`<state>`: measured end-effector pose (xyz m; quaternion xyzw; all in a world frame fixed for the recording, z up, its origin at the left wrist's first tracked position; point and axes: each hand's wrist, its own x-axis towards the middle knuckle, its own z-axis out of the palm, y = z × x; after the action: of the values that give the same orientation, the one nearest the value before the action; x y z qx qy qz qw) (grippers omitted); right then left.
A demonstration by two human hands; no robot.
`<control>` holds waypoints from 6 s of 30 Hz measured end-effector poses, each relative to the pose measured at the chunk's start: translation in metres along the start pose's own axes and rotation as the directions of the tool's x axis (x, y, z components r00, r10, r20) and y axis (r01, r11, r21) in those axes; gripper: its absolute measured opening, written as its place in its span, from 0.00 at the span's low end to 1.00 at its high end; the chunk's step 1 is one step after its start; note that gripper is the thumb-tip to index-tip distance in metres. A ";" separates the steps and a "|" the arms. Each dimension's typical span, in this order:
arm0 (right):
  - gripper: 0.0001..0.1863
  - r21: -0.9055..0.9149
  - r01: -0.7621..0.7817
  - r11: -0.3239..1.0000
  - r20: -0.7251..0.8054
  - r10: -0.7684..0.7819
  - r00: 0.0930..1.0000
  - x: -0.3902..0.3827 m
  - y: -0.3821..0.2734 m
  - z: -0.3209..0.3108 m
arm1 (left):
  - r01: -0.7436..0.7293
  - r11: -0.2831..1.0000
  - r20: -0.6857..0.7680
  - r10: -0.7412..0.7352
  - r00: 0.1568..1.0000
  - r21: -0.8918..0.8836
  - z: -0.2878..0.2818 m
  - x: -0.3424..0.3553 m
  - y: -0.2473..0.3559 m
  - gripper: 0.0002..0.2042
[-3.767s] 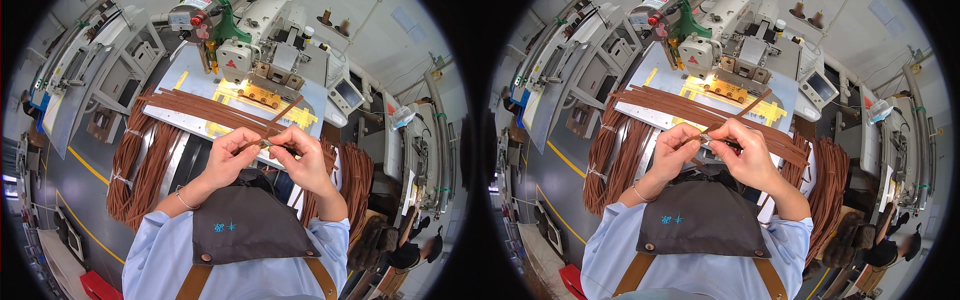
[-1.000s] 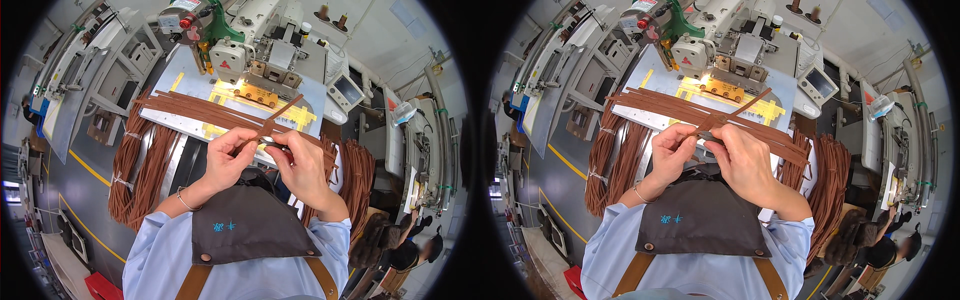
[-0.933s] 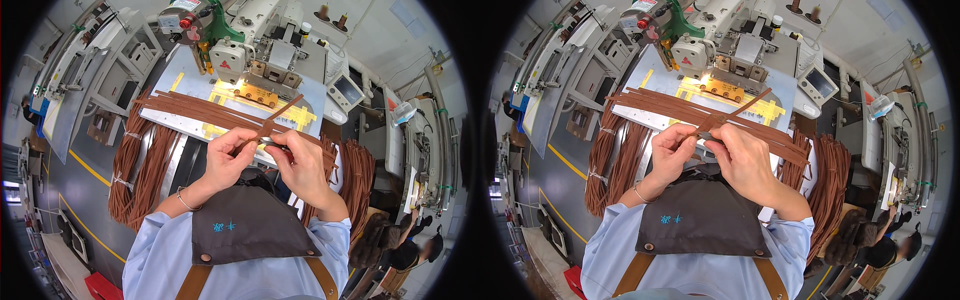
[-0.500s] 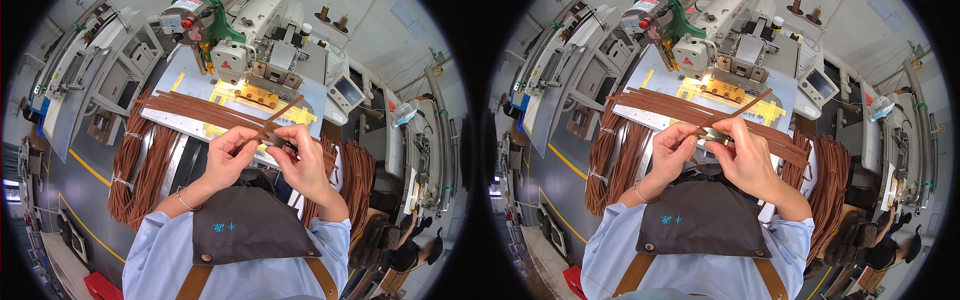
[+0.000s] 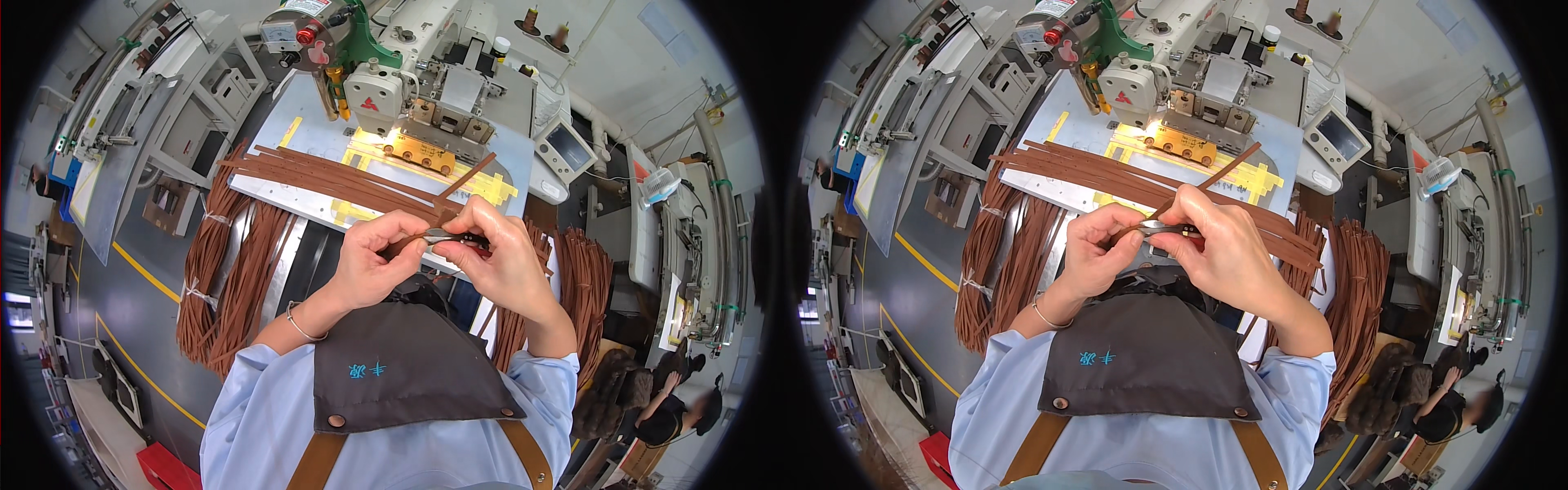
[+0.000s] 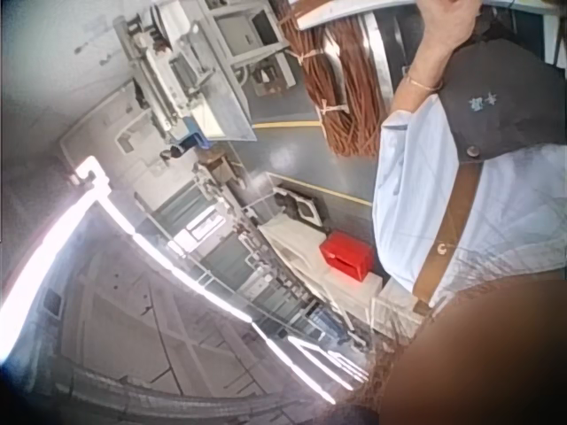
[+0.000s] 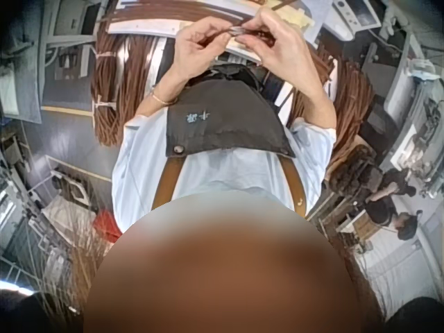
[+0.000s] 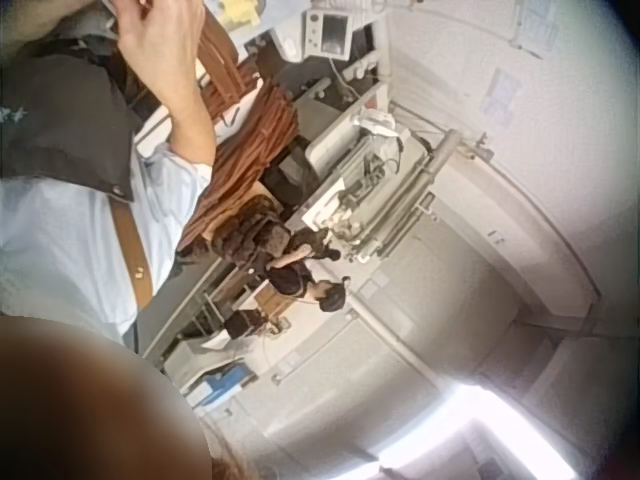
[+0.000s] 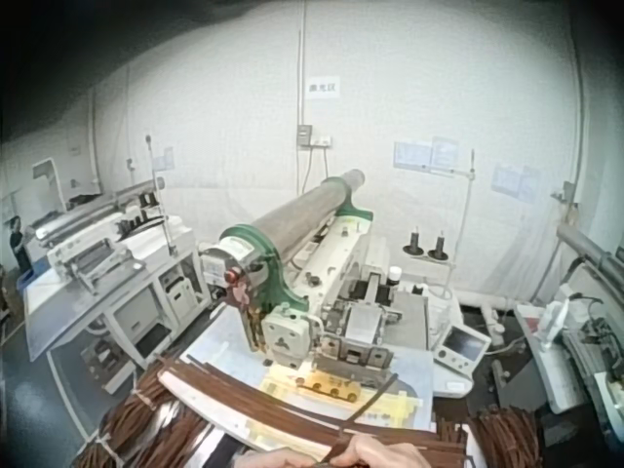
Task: Assembling and finishing leather straps by hand in a workshop.
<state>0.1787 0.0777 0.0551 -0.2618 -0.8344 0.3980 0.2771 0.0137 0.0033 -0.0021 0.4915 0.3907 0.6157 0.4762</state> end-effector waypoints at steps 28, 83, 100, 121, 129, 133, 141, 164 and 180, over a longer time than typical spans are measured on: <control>0.12 -0.098 0.056 0.994 0.107 -0.046 0.993 0.010 0.002 -0.016 | 0.126 0.992 0.083 -0.126 0.989 0.006 -0.002 0.010 0.009 0.05; 0.08 0.495 -0.184 0.849 0.179 0.108 0.978 0.018 0.001 -0.023 | 0.270 0.962 0.127 -0.272 0.954 0.039 -0.020 0.015 0.006 0.04; 0.13 -0.205 0.051 0.978 0.124 -0.026 0.992 0.012 0.003 -0.012 | 0.206 0.979 0.146 -0.203 0.968 -0.005 -0.014 0.016 0.006 0.04; 0.13 0.184 -0.103 0.978 0.220 0.061 0.973 0.021 0.021 -0.014 | 0.248 0.967 0.196 -0.231 0.953 -0.065 -0.015 0.025 0.015 0.04; 0.12 0.125 -0.045 0.991 0.136 0.028 0.990 0.019 0.027 -0.008 | 0.230 0.973 0.178 -0.225 0.958 -0.011 -0.012 0.030 0.013 0.03; 0.12 0.162 -0.083 0.983 0.128 0.062 0.990 0.019 0.030 -0.006 | 0.242 0.970 0.186 -0.242 0.952 0.023 -0.015 0.033 0.011 0.03; 0.11 0.274 -0.099 0.957 0.051 0.088 0.995 0.018 0.036 -0.002 | -0.289 0.845 -0.072 0.357 0.931 0.451 -0.010 0.038 0.014 0.10; 0.18 -0.076 0.210 0.975 -0.004 -0.211 0.977 0.026 -0.014 0.004 | -0.083 0.995 -0.173 0.072 0.982 -0.061 -0.005 -0.008 0.024 0.05; 0.11 -0.409 0.339 0.847 -0.054 -0.393 0.918 0.017 -0.037 0.016 | -0.168 0.976 -0.239 0.198 0.951 0.139 -0.008 -0.015 0.022 0.05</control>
<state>0.1476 0.0605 0.0810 -0.1742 -0.9105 0.1442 0.3461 0.0026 -0.0169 0.0133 0.4708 0.4356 0.6906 0.3342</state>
